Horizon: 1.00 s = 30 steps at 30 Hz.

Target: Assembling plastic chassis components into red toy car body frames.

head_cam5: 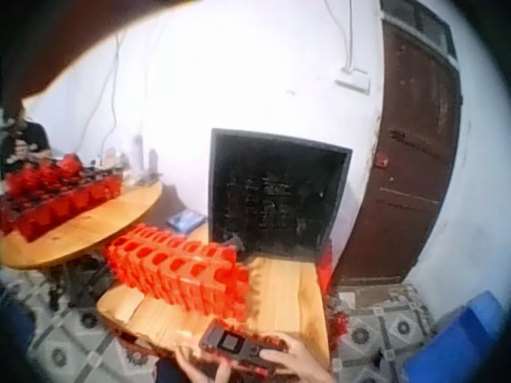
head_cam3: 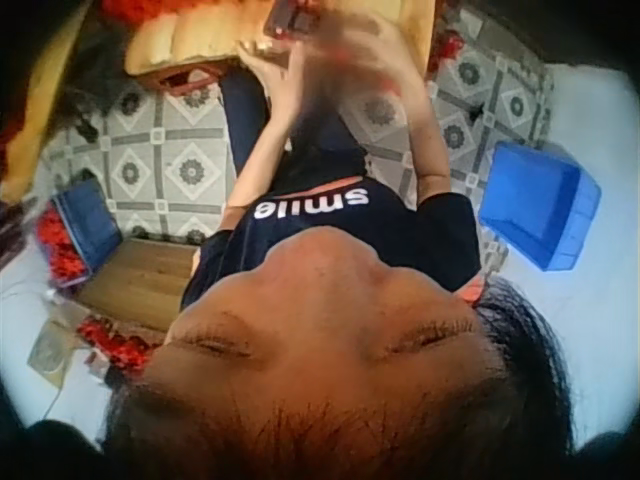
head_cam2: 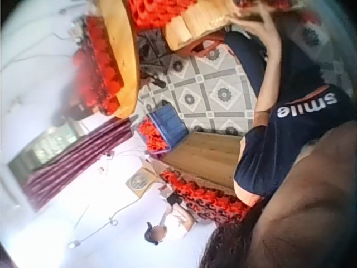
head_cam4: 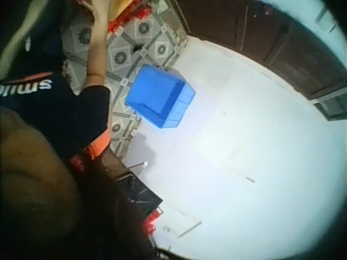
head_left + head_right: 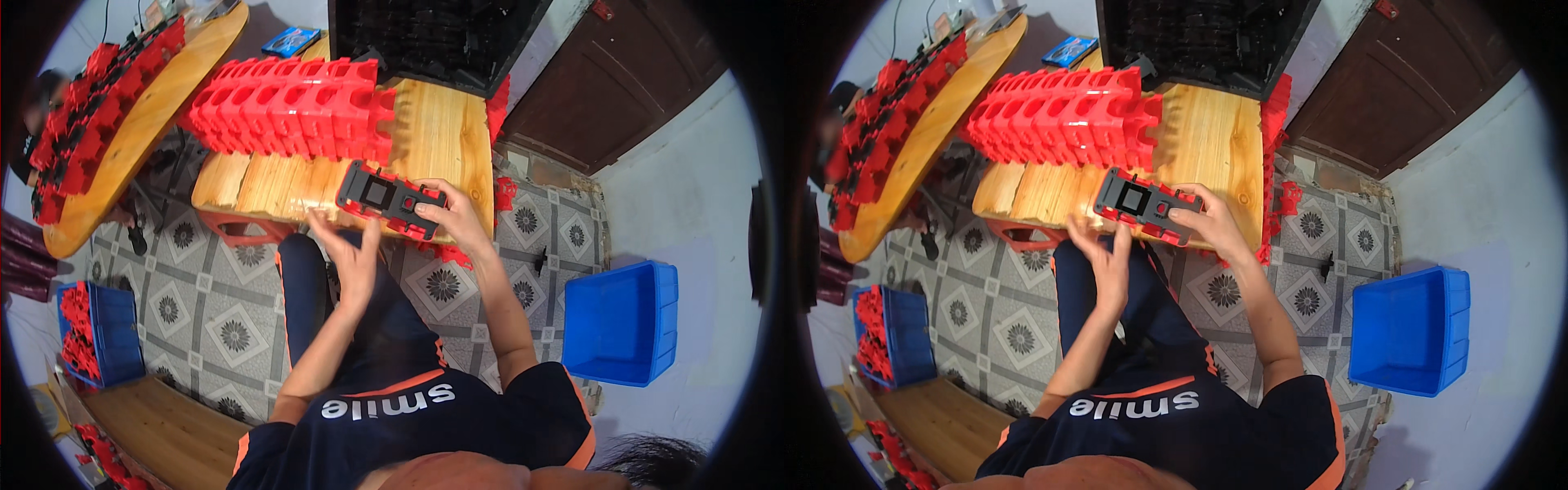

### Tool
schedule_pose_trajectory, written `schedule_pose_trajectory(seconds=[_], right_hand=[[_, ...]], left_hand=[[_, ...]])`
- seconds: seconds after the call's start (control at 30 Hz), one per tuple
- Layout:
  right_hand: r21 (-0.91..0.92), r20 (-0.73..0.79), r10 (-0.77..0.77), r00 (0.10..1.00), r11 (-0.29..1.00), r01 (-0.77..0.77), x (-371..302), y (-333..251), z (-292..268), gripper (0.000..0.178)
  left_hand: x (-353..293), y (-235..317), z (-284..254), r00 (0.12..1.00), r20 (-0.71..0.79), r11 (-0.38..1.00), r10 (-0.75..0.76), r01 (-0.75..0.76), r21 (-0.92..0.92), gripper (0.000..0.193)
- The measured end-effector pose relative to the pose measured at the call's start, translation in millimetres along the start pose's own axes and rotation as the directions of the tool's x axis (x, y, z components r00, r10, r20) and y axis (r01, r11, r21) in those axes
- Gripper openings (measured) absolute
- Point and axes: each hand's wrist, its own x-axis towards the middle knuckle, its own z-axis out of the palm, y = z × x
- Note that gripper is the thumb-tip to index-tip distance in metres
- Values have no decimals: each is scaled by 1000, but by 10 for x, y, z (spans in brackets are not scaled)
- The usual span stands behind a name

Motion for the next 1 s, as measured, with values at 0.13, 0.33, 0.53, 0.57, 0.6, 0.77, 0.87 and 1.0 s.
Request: schedule_pose_trajectory(seconds=[0.13,0.33,0.53,0.57,0.6,0.77,0.87,1.0], right_hand=[[-239,138,-96,986,963,127,511,182,-304,42],[-716,-188,-401,896,680,154,2048,-2,-1147,53],[-947,-261,-498,827,299,-119,3103,-110,-1226,51],[-959,-254,-424,869,226,-170,3158,-136,-1198,49],[-964,-229,-463,856,226,-136,3230,-88,-1451,42],[-959,-100,-545,832,274,65,2987,106,-1703,27],[-979,-55,-458,887,197,41,2353,13,-1201,25],[-882,46,-490,870,389,266,1717,-413,-502,34]], left_hand=[[9,112,81,775,441,493,452,-630,601,83],[185,-86,203,667,582,316,466,-739,595,75],[128,76,143,716,582,402,386,-698,593,75],[156,88,111,726,572,395,382,-688,609,75],[156,137,141,719,566,441,403,-695,568,75],[568,318,50,757,400,565,516,-652,506,72],[1171,450,-120,758,334,447,560,-616,649,62],[1840,480,-60,679,402,221,615,-637,738,47]])
